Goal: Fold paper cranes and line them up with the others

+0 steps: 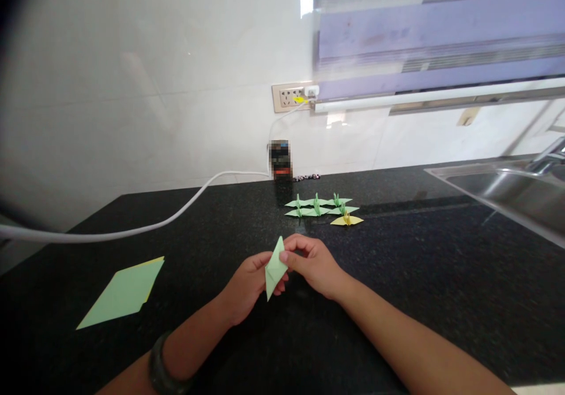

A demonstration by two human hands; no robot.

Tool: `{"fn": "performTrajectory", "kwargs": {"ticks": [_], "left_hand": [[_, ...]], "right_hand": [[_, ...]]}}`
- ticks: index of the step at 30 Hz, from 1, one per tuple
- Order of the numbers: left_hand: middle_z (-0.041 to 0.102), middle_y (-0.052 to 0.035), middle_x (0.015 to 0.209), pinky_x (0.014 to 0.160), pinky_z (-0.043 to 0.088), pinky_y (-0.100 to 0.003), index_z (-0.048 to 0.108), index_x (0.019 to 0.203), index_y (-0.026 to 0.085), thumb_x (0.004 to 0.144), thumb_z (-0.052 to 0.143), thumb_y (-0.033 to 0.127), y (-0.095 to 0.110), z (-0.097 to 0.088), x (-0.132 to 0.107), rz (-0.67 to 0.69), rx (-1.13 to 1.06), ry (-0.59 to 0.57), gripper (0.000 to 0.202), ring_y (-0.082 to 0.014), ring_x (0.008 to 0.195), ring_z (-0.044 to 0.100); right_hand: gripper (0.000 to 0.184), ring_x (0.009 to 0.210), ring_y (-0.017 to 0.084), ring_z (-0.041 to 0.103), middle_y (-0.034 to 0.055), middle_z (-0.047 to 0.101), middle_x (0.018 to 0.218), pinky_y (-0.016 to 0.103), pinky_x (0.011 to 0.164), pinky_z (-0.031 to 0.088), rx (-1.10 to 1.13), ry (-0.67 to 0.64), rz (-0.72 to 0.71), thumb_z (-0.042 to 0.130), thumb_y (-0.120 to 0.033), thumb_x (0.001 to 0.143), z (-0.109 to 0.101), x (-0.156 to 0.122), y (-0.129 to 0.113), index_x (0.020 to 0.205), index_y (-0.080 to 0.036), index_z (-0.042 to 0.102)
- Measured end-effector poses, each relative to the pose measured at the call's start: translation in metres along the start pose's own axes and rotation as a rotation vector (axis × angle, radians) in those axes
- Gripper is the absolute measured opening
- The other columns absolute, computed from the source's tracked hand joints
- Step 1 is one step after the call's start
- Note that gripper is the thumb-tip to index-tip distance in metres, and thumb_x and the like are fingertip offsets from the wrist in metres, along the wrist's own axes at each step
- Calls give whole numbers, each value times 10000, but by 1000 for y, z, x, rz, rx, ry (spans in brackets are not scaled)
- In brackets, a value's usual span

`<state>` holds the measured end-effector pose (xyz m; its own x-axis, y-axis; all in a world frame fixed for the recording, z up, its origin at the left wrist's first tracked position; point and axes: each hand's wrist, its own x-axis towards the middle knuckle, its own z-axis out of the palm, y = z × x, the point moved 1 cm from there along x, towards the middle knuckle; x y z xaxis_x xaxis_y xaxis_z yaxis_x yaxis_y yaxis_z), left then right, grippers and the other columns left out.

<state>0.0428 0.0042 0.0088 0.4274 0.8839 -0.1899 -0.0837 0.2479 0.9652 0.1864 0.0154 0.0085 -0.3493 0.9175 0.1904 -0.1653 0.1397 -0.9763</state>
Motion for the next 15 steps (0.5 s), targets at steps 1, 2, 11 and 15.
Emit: {"fn": "performTrajectory", "kwargs": {"ticks": [1, 2, 11, 15], "left_hand": [[593, -33, 665, 551, 418, -232, 582, 764, 118, 742, 504, 385, 1, -1, 0, 33, -9, 32, 279, -105, 553, 535], [603, -43, 684, 585, 430, -247, 588, 787, 114, 757, 478, 403, 2, -2, 1, 66, -31, 54, 310, -116, 583, 546], [651, -52, 741, 668, 434, -248, 623, 810, 115, 618, 668, 286, 1, 1, 0, 73, -49, -3, 261, -135, 675, 585], [652, -39, 691, 630, 448, -257, 627, 799, 123, 639, 643, 307, -2, -2, 2, 50, -41, 100, 244, -131, 616, 587]], "right_hand": [[193, 574, 78, 481, 2, 505, 696, 221, 530, 416, -18, 31, 25, 581, -328, 731, -1, 1, 0, 706, -137, 559], [195, 555, 75, 469, -8, 502, 650, 212, 519, 405, -39, 65, 55, 580, -328, 731, -3, 1, 0, 708, -136, 550], [242, 488, 71, 467, -14, 525, 599, 203, 469, 386, -157, 116, 89, 565, -378, 725, -5, 2, 3, 698, -141, 522], [201, 526, 76, 472, -8, 533, 624, 207, 501, 394, -224, 138, 27, 548, -343, 745, -3, 1, 3, 736, -143, 541]]}}
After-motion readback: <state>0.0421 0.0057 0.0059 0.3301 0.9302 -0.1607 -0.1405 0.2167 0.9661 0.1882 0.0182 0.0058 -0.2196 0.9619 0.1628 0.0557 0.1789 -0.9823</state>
